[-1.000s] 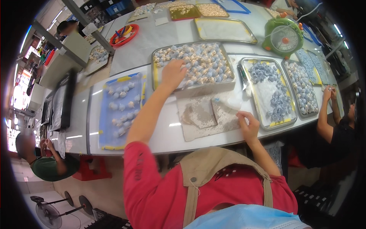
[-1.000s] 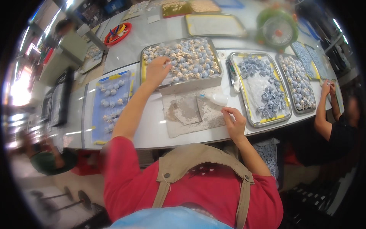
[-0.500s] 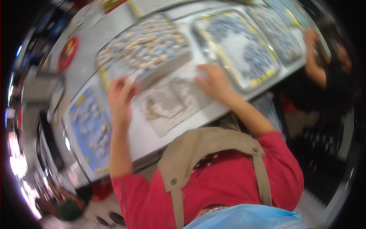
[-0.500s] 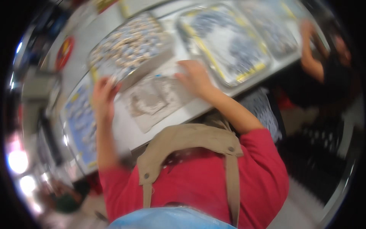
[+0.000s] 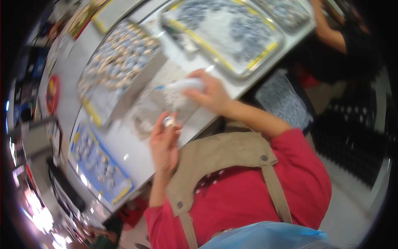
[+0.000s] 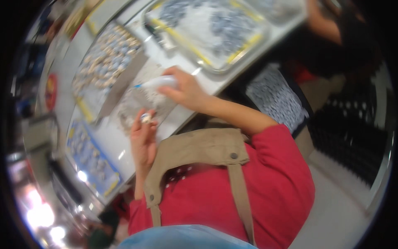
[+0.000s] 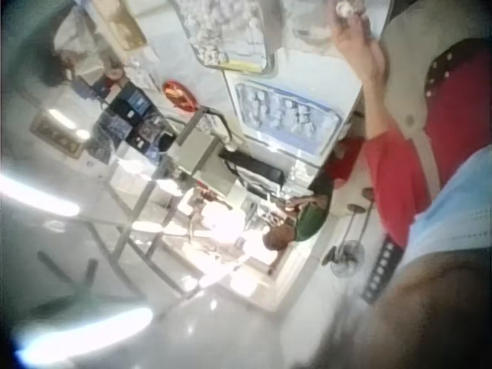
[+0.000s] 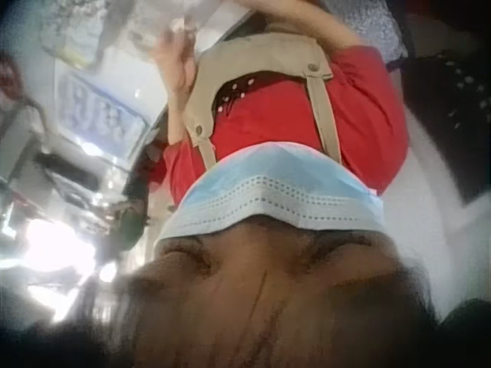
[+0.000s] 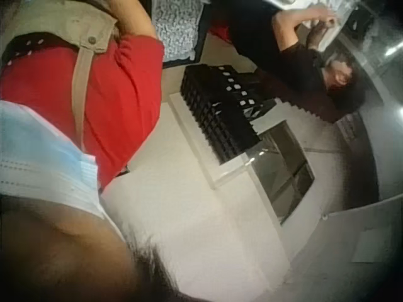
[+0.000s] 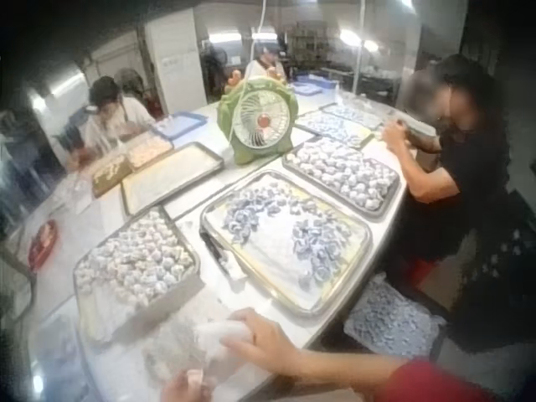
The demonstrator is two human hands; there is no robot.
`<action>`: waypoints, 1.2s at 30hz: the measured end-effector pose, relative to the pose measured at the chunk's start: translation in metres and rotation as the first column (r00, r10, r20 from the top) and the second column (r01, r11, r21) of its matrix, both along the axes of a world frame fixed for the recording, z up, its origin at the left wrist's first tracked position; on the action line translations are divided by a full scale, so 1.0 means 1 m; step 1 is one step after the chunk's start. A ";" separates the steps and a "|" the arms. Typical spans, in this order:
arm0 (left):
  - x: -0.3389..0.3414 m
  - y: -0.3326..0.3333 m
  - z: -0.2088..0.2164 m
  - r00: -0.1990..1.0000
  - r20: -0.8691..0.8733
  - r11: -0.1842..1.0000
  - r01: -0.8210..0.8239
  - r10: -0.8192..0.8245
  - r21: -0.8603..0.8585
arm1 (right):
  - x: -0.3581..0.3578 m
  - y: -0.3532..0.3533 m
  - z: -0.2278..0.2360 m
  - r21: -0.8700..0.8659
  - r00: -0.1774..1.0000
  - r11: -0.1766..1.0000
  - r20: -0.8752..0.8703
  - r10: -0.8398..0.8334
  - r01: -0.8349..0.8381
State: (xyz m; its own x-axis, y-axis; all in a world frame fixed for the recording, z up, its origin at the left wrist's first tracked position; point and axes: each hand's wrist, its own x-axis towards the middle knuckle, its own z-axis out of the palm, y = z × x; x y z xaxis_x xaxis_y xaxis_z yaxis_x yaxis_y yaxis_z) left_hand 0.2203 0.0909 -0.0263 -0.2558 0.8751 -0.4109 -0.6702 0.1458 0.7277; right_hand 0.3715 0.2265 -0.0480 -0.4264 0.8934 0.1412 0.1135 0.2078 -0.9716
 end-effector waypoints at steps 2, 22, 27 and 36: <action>-0.004 -0.004 -0.002 0.999 -0.031 0.998 0.039 -0.037 0.046 | 0.010 -0.005 0.005 -0.217 1.000 0.976 0.015 0.022 -0.018; -0.001 -0.011 0.005 0.968 -0.246 0.998 -0.048 0.056 0.038 | 0.016 -0.018 0.058 0.466 0.980 0.864 0.144 0.139 -0.191; -0.003 -0.012 0.004 0.966 -0.258 1.000 -0.019 0.022 0.013 | 0.011 -0.020 0.062 0.520 0.974 0.829 0.191 0.124 -0.207; -0.002 -0.014 0.001 0.967 -0.255 1.000 -0.017 0.019 0.010 | 0.005 -0.021 0.061 0.551 0.970 0.804 0.205 0.128 -0.222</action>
